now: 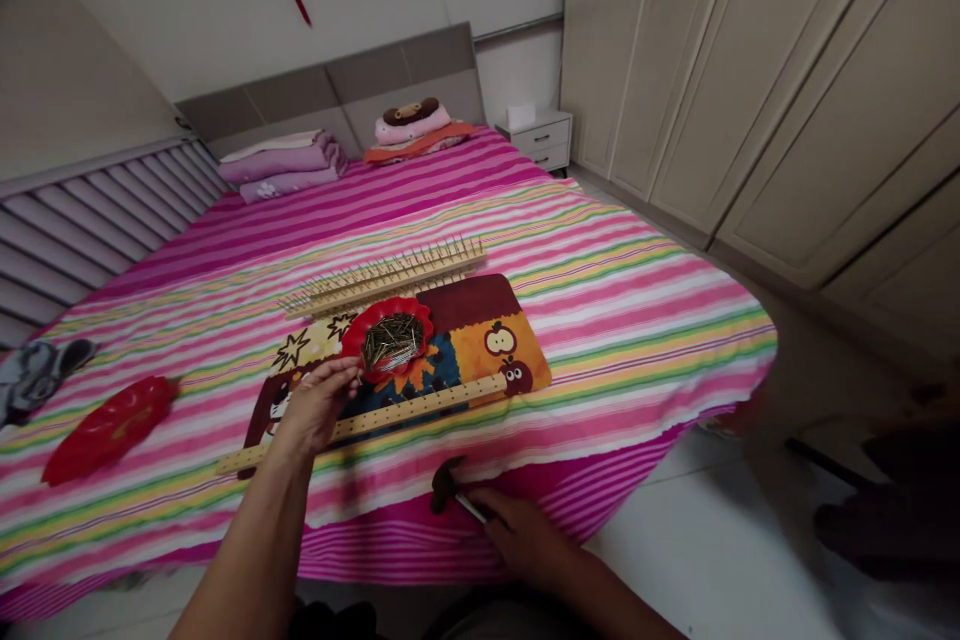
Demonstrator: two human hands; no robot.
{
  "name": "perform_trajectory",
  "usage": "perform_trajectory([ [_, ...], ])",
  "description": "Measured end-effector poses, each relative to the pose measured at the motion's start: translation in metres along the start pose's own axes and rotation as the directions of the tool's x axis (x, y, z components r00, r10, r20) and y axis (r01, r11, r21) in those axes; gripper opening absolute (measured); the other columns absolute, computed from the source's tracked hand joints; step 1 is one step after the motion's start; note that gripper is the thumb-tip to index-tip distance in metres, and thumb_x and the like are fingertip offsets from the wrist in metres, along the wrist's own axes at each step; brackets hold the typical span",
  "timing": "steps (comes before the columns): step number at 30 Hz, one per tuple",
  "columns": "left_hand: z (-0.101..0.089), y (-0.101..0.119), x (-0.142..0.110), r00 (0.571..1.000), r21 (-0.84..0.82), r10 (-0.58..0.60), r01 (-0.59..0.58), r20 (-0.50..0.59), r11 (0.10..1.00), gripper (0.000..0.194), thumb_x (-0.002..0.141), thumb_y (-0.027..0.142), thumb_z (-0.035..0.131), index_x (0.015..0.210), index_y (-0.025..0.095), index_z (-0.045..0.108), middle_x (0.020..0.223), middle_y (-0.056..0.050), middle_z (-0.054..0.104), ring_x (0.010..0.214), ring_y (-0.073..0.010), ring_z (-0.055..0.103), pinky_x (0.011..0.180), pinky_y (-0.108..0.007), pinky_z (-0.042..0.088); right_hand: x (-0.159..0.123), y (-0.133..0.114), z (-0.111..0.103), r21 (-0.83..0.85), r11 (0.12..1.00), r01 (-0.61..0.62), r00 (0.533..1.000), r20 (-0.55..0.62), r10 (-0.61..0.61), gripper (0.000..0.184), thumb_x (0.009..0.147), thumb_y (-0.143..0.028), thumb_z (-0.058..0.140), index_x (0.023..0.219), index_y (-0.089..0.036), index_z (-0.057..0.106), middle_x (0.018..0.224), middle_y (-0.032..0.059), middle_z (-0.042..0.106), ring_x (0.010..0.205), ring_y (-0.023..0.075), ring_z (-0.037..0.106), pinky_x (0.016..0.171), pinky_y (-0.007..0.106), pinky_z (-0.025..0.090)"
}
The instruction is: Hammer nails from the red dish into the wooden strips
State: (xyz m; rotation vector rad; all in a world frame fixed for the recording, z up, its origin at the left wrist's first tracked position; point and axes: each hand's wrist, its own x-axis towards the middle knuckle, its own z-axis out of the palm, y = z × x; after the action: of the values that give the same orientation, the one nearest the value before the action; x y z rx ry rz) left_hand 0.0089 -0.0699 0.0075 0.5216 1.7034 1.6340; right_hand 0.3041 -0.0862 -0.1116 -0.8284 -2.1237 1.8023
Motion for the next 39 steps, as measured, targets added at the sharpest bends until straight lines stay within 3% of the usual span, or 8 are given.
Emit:
perform_trajectory([
  [3, 0.002, -0.004, -0.016, 0.993, -0.073, -0.111, 0.113, 0.032, 0.991, 0.029, 0.046, 0.014, 0.075, 0.075, 0.012, 0.071, 0.070, -0.004, 0.069, 0.059, -0.0071, 0.058, 0.054, -0.017, 0.046, -0.001, -0.002, 0.000, -0.005, 1.000, -0.001, 1.000, 0.002, 0.001, 0.047, 0.082, -0.014, 0.042, 0.125, -0.021, 0.060, 0.120, 0.0055, 0.068, 0.109, 0.0224, 0.062, 0.095, 0.034, 0.044],
  [7, 0.000, -0.018, -0.024, 0.988, -0.053, -0.153, 0.153, -0.004, 0.987, 0.034, 0.043, 0.016, 0.080, 0.077, 0.014, 0.072, 0.071, -0.004, 0.070, 0.063, -0.0094, 0.061, 0.058, -0.020, 0.049, -0.003, -0.005, 0.000, -0.015, 1.000, -0.001, 1.000, -0.010, 0.001, 0.047, 0.082, -0.014, 0.043, 0.125, -0.021, 0.060, 0.120, 0.0054, 0.068, 0.108, 0.0225, 0.062, 0.094, 0.034, 0.045],
  [13, -0.007, -0.038, -0.022, 0.995, 0.097, -0.002, 0.012, -0.099, 0.995, 0.043, 0.036, 0.039, 0.083, 0.066, 0.012, 0.069, 0.062, -0.001, 0.065, 0.049, -0.0057, 0.047, 0.047, -0.021, 0.039, -0.002, -0.003, 0.001, -0.025, 1.000, 0.005, 1.000, -0.015, -0.005, 0.048, 0.082, -0.014, 0.042, 0.125, -0.024, 0.060, 0.121, 0.0044, 0.068, 0.110, 0.0224, 0.061, 0.096, 0.035, 0.045],
  [17, -0.004, -0.047, -0.023, 0.993, 0.080, -0.012, 0.022, -0.115, 0.997, 0.049, 0.034, 0.039, 0.083, 0.073, 0.012, 0.067, 0.056, 0.001, 0.062, 0.050, -0.0094, 0.053, 0.051, -0.024, 0.044, -0.002, -0.002, 0.001, -0.035, 0.999, 0.011, 1.000, -0.006, -0.011, 0.049, 0.081, -0.013, 0.042, 0.125, -0.023, 0.060, 0.122, 0.0046, 0.068, 0.110, 0.0222, 0.061, 0.097, 0.036, 0.044],
  [21, 0.000, -0.056, -0.022, 0.989, 0.101, 0.001, 0.014, -0.150, 0.995, 0.045, 0.034, 0.039, 0.081, 0.067, 0.014, 0.063, 0.056, 0.000, 0.062, 0.054, -0.0124, 0.058, 0.049, -0.023, 0.044, -0.002, -0.003, 0.000, -0.045, 0.999, 0.010, 1.000, 0.000, -0.010, 0.049, 0.081, -0.013, 0.042, 0.127, -0.021, 0.059, 0.124, 0.0061, 0.066, 0.112, 0.0231, 0.060, 0.098, 0.037, 0.043],
  [27, -0.001, -0.062, -0.021, 0.992, 0.242, 0.052, -0.024, -0.113, 0.970, 0.038, 0.043, 0.043, 0.076, 0.066, 0.015, 0.066, 0.059, 0.001, 0.063, 0.051, -0.0088, 0.052, 0.048, -0.022, 0.040, -0.002, -0.005, 0.000, -0.051, 0.999, 0.008, 1.000, 0.002, -0.008, 0.050, 0.082, -0.013, 0.042, 0.128, -0.020, 0.059, 0.125, 0.0057, 0.066, 0.114, 0.0224, 0.060, 0.099, 0.036, 0.043],
  [35, -0.003, -0.066, -0.021, 0.991, 0.281, 0.092, -0.061, -0.098, 0.958, 0.039, 0.047, 0.049, 0.074, 0.067, 0.016, 0.066, 0.062, 0.001, 0.064, 0.048, -0.0069, 0.045, 0.047, -0.022, 0.036, -0.001, -0.005, 0.001, -0.069, 0.998, 0.005, 1.000, -0.007, -0.006, 0.049, 0.080, -0.013, 0.043, 0.126, -0.018, 0.060, 0.125, 0.0079, 0.066, 0.114, 0.0242, 0.060, 0.100, 0.038, 0.043],
  [39, -0.005, -0.071, -0.019, 0.992, 0.347, 0.105, -0.076, -0.066, 0.935, 0.038, 0.052, 0.050, 0.070, 0.070, 0.016, 0.068, 0.064, 0.000, 0.066, 0.051, -0.0090, 0.049, 0.048, -0.022, 0.035, 0.000, -0.004, 0.002, -0.076, 0.997, 0.001, 1.000, -0.016, -0.003, 0.049, 0.079, -0.013, 0.043, 0.125, -0.018, 0.061, 0.122, 0.0080, 0.068, 0.112, 0.0243, 0.061, 0.099, 0.039, 0.044],
])
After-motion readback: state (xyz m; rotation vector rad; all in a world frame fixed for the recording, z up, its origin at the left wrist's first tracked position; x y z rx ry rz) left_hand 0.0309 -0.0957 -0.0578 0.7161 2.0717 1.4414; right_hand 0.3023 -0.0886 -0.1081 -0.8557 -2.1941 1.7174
